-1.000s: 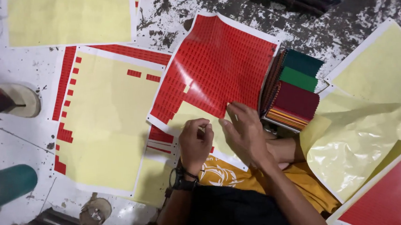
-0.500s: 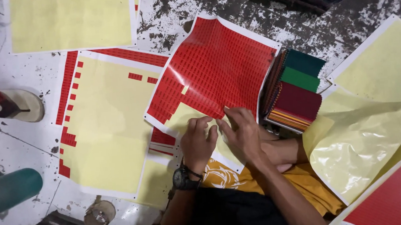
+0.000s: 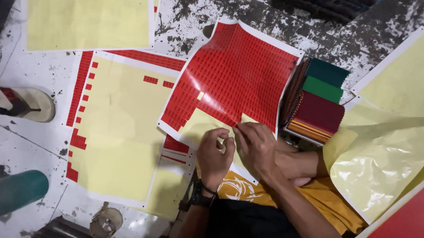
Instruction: The person sits on the floor and assembles a stack of books by hand. They peel small red adhesive strips from a red sheet and apply them to the spines of the books, stacking them one by one.
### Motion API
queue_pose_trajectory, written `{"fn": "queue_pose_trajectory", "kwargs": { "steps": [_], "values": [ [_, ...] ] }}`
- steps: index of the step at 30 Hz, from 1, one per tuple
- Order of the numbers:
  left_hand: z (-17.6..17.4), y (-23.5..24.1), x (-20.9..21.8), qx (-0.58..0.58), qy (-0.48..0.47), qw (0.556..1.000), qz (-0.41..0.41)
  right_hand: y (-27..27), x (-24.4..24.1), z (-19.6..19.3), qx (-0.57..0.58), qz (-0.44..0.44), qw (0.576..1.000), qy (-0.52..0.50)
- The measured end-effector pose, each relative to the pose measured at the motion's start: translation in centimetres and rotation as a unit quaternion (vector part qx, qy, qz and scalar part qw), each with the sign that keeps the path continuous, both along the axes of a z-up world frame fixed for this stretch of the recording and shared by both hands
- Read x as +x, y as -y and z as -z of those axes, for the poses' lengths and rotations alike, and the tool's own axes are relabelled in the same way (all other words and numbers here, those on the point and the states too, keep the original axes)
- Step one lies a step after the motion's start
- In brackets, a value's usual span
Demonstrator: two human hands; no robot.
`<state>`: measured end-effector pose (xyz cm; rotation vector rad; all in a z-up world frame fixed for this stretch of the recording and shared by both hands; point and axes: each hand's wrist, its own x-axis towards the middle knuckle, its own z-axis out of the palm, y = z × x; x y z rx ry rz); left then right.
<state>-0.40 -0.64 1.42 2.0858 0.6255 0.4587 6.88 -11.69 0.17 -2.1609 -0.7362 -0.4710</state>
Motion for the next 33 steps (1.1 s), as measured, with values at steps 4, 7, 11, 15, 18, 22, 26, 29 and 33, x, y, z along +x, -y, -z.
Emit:
{"fn": "queue_pose_trajectory", "kwargs": {
  "steps": [4,7,11,15,18,22,26,29,33],
  "values": [
    [-1.6,-0.2,-0.1,-0.039,0.007,0.999,-0.007,0.0,0.0,-1.5,0.007,0.010,1.000,0.007],
    [-2.8,-0.4,-0.3,-0.128,0.005,0.992,0.002,0.7,0.0,-2.7,0.133,-0.033,0.972,-0.190],
    [-2.2,-0.3,-0.2,-0.182,0.014,0.983,0.013,1.6,0.3,-3.0,0.151,-0.117,0.932,-0.308],
    [-2.6,-0.3,-0.1,-0.215,-0.014,0.976,-0.024,0.6,0.6,-1.8,0.085,-0.033,0.966,-0.242],
    [-4.0,-0.4,0.0,-0.226,0.011,0.973,-0.046,-0.5,0.8,-1.8,0.011,-0.031,0.991,-0.128],
    [-3.8,-0.6,-0.3,-0.230,0.011,0.972,-0.046,-1.1,0.1,-0.5,-0.008,-0.009,0.998,-0.056],
    [-4.2,-0.7,-0.2,-0.239,0.016,0.970,-0.037,-1.4,0.0,-0.8,-0.017,0.020,0.999,0.024],
    [-4.4,-0.7,-0.2,-0.230,0.014,0.972,-0.033,-1.4,-0.1,-1.3,-0.002,0.026,0.999,0.029],
    [-5.4,-1.0,-0.1,-0.207,0.020,0.978,-0.015,-1.6,-0.4,-3.7,0.213,-0.021,0.949,-0.231]
  ]
}}
